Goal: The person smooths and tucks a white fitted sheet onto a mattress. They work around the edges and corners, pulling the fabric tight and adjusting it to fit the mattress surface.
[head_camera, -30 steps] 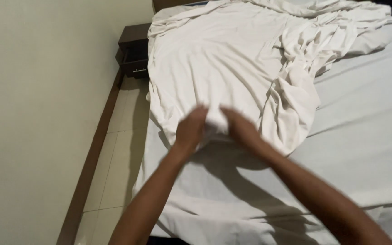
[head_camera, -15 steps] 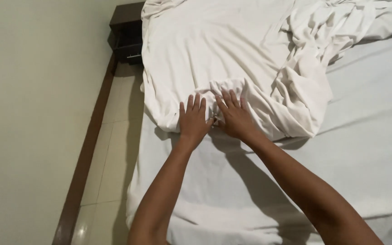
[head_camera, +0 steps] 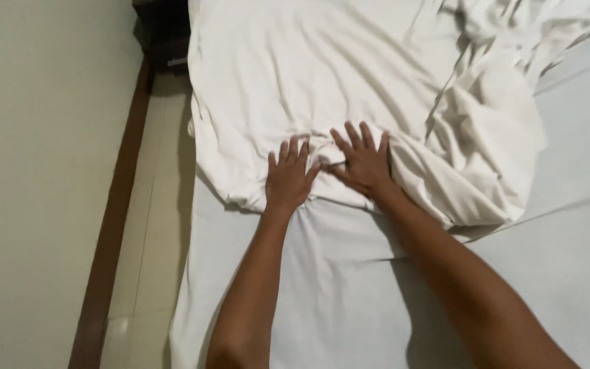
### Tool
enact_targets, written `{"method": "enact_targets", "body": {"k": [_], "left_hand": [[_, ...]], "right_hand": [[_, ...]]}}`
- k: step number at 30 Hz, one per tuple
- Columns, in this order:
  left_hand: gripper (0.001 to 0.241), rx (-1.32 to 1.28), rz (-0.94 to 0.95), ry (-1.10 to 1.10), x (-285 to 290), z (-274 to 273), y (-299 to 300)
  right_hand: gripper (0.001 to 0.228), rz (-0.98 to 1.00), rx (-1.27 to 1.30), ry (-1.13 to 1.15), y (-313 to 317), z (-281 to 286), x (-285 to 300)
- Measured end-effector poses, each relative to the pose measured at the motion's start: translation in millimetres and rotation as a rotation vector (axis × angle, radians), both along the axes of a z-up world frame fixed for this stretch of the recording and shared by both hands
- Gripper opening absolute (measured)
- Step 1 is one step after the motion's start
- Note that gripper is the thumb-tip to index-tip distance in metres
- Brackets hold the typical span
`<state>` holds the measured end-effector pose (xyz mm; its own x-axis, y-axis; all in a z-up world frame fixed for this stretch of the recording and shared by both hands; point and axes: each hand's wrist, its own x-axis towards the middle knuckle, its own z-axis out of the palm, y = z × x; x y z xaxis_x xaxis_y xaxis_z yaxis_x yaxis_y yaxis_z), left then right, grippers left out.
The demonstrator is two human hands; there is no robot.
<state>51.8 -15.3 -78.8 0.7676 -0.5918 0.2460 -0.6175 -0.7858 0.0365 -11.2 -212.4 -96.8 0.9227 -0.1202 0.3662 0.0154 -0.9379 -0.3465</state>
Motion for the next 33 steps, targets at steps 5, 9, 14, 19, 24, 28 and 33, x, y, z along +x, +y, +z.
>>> {"method": "enact_targets", "body": {"k": [5,9,14,19,24,28,33], "left_hand": [[0.063,-0.058,-0.054,-0.081,-6.9,3.5,-5.6],[0.061,-0.067,-0.051,-0.082,-13.1,11.6,-3.2],[0.057,-0.1,-0.099,-0.129,-16.2,-0.2,5.9],[0.058,-0.176,-0.1,0.049,-61.5,31.8,16.6],[0.058,-0.199,-0.196,0.09,-100.0,51.9,37.6],[0.054,-0.283,-0.305,0.128,-154.8,94.2,70.7],[0.052,-0.089,-0.438,0.073,-204.6,103.9,123.7]], "right_hand": [[0.063,-0.02,0.018,-0.081,1.8,3.1,-8.4],[0.051,0.008,-0.002,-0.137,-0.3,-1.9,-5.7],[0.053,0.015,-0.032,-0.166,3.4,-7.9,-18.9],[0.058,0.004,0.048,-0.104,28.6,12.0,-67.2],[0.059,0.098,0.111,-0.287,46.8,19.2,-116.4],[0.064,0.034,-0.082,-0.234,73.3,72.5,-181.5],[0.062,0.171,-0.063,-0.243,97.7,55.1,-230.7]]}}
